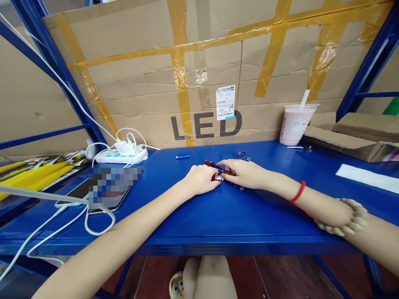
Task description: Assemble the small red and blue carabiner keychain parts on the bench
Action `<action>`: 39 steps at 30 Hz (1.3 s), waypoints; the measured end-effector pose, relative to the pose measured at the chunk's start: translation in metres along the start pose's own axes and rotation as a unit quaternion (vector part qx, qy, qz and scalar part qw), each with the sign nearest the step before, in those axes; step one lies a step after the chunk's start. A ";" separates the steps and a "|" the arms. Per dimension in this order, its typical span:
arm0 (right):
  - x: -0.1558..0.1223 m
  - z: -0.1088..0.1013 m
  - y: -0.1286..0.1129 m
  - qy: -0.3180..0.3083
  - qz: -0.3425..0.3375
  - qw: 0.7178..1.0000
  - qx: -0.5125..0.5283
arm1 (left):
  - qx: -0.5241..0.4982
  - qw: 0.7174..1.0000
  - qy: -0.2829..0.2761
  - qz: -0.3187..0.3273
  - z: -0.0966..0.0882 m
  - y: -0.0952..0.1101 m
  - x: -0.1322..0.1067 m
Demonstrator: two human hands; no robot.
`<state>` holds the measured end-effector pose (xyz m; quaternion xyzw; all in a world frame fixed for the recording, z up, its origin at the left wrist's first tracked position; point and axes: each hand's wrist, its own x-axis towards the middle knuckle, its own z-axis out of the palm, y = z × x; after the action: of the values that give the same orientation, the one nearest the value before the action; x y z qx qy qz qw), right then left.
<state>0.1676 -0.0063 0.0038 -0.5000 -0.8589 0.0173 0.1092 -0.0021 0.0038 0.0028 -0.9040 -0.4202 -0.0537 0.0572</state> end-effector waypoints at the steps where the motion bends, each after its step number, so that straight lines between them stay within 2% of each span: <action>1: 0.000 0.000 0.000 -0.001 -0.001 1.000 0.003 | 0.000 1.000 0.000 0.001 0.000 0.000 0.000; 24: -0.001 0.001 0.003 0.002 -0.037 0.999 0.005 | 0.005 1.000 0.002 0.001 0.002 -0.002 0.001; 39: -0.004 -0.001 -0.001 -0.016 -0.035 0.999 -0.002 | 0.007 1.000 -0.001 -0.003 0.002 -0.001 0.002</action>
<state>0.1691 -0.0100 0.0044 -0.4693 -0.8777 0.0196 0.0954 -0.0017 0.0063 0.0016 -0.9026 -0.4230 -0.0499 0.0631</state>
